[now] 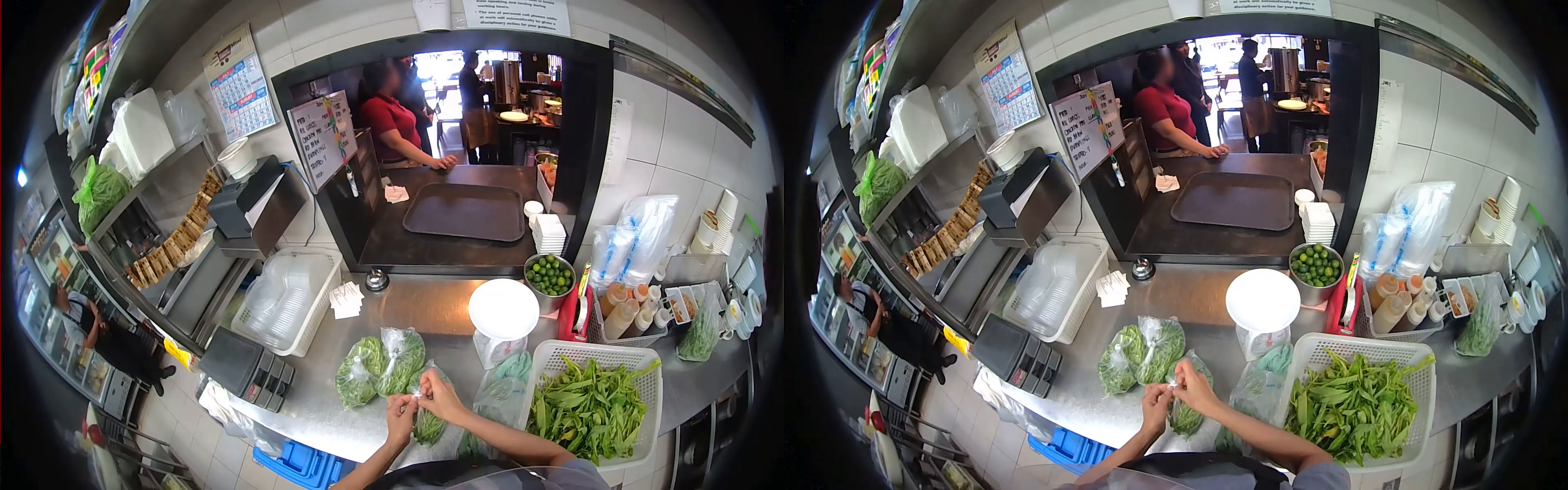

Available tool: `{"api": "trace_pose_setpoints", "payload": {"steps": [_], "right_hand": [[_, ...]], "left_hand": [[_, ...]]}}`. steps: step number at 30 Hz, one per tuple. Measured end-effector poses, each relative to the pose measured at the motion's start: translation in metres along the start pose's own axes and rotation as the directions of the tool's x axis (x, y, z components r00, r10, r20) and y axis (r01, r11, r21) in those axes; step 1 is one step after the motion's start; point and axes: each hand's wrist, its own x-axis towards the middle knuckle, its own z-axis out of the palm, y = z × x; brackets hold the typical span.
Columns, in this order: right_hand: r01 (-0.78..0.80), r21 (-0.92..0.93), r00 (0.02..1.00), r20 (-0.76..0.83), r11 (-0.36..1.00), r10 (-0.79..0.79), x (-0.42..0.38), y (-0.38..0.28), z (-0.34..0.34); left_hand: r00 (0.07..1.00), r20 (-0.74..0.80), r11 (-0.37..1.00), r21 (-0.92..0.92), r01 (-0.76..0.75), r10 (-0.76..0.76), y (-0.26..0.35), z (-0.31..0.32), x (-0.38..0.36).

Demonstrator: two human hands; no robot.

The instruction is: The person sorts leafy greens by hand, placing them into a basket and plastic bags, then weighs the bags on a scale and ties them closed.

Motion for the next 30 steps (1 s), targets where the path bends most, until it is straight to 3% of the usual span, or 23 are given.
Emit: {"api": "trace_pose_setpoints", "payload": {"steps": [6, 8, 11, 17, 19, 23, 25, 28, 30], "right_hand": [[0.006, 0.120, 0.997, 0.078, 0.993, -0.015, 0.006, 0.029, -0.007], [0.018, 0.128, 0.992, 0.121, 0.992, -0.033, 0.008, 0.035, -0.011], [-0.111, 0.194, 0.975, 0.210, 0.975, 0.069, 0.008, 0.026, -0.017], [-0.014, -0.234, 1.000, 0.012, 0.972, 0.017, -0.002, 0.017, -0.014], [-0.092, -0.182, 0.995, 0.020, 0.979, 0.098, -0.006, 0.013, -0.015], [-0.165, -0.232, 0.980, 0.075, 0.959, 0.186, -0.008, 0.004, -0.019], [-0.136, -0.361, 0.971, 0.137, 0.923, 0.197, -0.005, 0.001, -0.022], [-0.109, -0.450, 0.962, 0.178, 0.886, 0.209, 0.000, 0.000, -0.024], [-0.085, -0.482, 0.963, 0.186, 0.872, 0.196, 0.002, 0.003, -0.023]], "left_hand": [[0.922, 0.303, 0.894, -0.301, 0.332, -0.240, 0.029, -0.002, 0.001], [0.900, 0.358, 0.891, -0.281, 0.356, -0.247, 0.025, -0.004, 0.006], [0.872, 0.415, 0.900, -0.224, 0.373, -0.258, 0.013, -0.005, 0.020], [0.842, 0.468, 0.951, -0.011, 0.310, -0.269, 0.023, -0.013, 0.027], [0.810, 0.481, 0.929, 0.027, 0.368, -0.335, 0.033, -0.016, 0.020], [0.877, 0.456, 0.985, 0.138, 0.101, -0.154, 0.022, -0.020, 0.016], [0.898, 0.440, 0.972, 0.221, -0.074, -0.032, 0.023, -0.018, 0.013], [0.909, 0.416, 0.915, 0.370, -0.163, -0.006, 0.036, -0.015, 0.009], [0.929, 0.369, 0.917, 0.358, -0.176, 0.034, 0.040, -0.010, 0.004]]}}
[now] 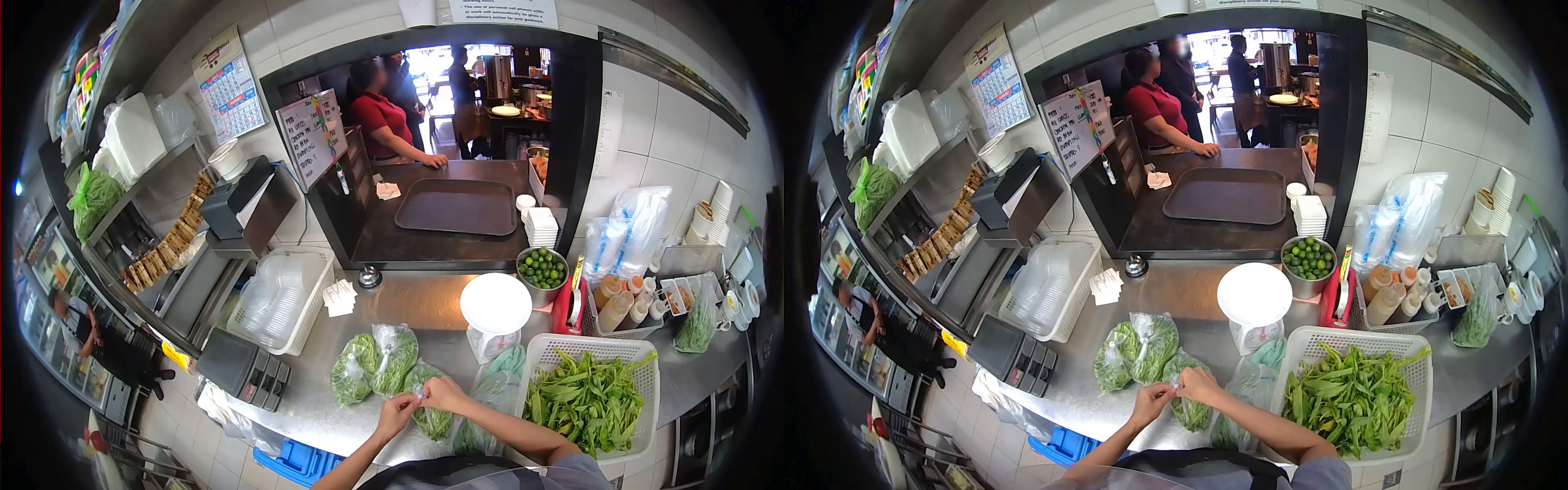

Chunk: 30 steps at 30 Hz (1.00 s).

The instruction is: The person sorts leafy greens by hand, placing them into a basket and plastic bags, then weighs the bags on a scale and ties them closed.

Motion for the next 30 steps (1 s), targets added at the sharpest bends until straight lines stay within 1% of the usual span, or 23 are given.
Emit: {"api": "trace_pose_setpoints", "payload": {"steps": [2, 4, 5, 7, 8, 10, 11, 13, 14, 16, 17, 19, 20, 22, 23, 25, 26, 27, 29, 30], "right_hand": [[0.025, -0.046, 0.999, -0.021, 0.999, -0.026, 0.003, 0.002, 0.003], [0.064, -0.116, 0.998, 0.022, 0.991, -0.062, 0.003, -0.002, 0.002], [0.087, -0.152, 0.996, 0.045, 0.985, -0.081, 0.004, -0.006, 0.001], [0.148, -0.187, 0.986, -0.045, 0.971, -0.159, -0.002, -0.011, 0.008], [0.179, -0.208, 0.976, -0.089, 0.962, -0.201, -0.003, -0.012, 0.012], [0.236, -0.254, 0.955, -0.120, 0.938, -0.273, -0.006, -0.012, 0.021], [0.261, -0.279, 0.942, -0.137, 0.924, -0.307, -0.008, -0.010, 0.025], [0.405, -0.305, 0.857, -0.202, 0.862, -0.474, -0.011, -0.004, 0.034], [0.473, -0.322, 0.801, -0.231, 0.820, -0.552, -0.012, -0.002, 0.036], [0.423, -0.104, 0.863, -0.257, 0.900, -0.435, -0.015, -0.006, 0.029], [0.390, 0.007, 0.890, -0.261, 0.921, -0.374, -0.014, -0.009, 0.023], [0.285, 0.047, 0.954, -0.112, 0.957, -0.278, -0.008, -0.006, 0.011], [0.225, 0.064, 0.974, -0.037, 0.972, -0.223, -0.007, -0.006, 0.007], [0.130, -0.057, 0.991, 0.034, 0.990, -0.128, -0.004, -0.012, 0.000], [0.085, -0.120, 0.995, 0.067, 0.989, -0.078, -0.005, -0.014, -0.002], [0.094, -0.074, 0.994, 0.065, 0.993, -0.089, -0.008, -0.015, -0.005], [0.101, -0.051, 0.993, 0.063, 0.994, -0.097, -0.008, -0.015, -0.006], [0.183, -0.005, 0.983, -0.032, 0.983, -0.183, -0.009, -0.016, -0.004], [0.351, 0.062, 0.917, -0.225, 0.934, -0.330, -0.014, -0.014, 0.005], [0.375, 0.071, 0.899, -0.272, 0.924, -0.344, -0.014, -0.011, 0.010]], "left_hand": [[0.999, -0.036, 1.000, -0.006, 0.003, -0.003, 0.001, 0.002, 0.001], [0.998, -0.049, 0.999, -0.013, 0.032, -0.032, -0.004, 0.003, 0.002], [0.997, -0.030, 0.994, -0.091, 0.066, -0.069, -0.008, 0.002, 0.004], [0.990, 0.014, 0.960, -0.245, 0.139, -0.139, -0.019, 0.001, 0.008], [0.991, 0.013, 0.947, -0.293, 0.133, -0.136, -0.023, 0.001, 0.009], [0.991, 0.016, 0.914, -0.384, 0.128, -0.132, -0.028, 0.000, 0.009], [0.986, 0.023, 0.902, -0.400, 0.163, -0.168, -0.029, 0.000, 0.009], [0.970, 0.040, 0.872, -0.430, 0.234, -0.241, -0.029, -0.001, 0.009], [0.956, 0.061, 0.815, -0.509, 0.278, -0.288, -0.030, -0.002, 0.009], [0.921, 0.113, 0.671, -0.652, 0.352, -0.373, -0.031, -0.003, 0.009], [0.940, 0.076, 0.709, -0.638, 0.302, -0.332, -0.030, -0.003, 0.010], [0.970, 0.009, 0.772, -0.603, 0.199, -0.243, -0.024, 0.000, 0.011], [0.984, -0.024, 0.823, -0.551, 0.136, -0.179, -0.022, 0.001, 0.011], [0.997, -0.074, 0.903, -0.431, 0.000, -0.036, -0.019, 0.001, 0.016], [0.997, -0.063, 0.909, -0.417, 0.010, -0.039, -0.018, 0.003, 0.016], [0.998, -0.046, 0.921, -0.389, 0.025, -0.046, -0.018, 0.006, 0.019], [0.997, -0.026, 0.904, -0.422, 0.059, -0.077, -0.019, 0.007, 0.020], [0.994, -0.004, 0.886, -0.455, 0.093, -0.106, -0.021, 0.010, 0.021], [0.990, 0.024, 0.861, -0.491, 0.134, -0.140, -0.027, 0.013, 0.023], [0.989, 0.032, 0.858, -0.493, 0.143, -0.147, -0.028, 0.014, 0.023]]}}
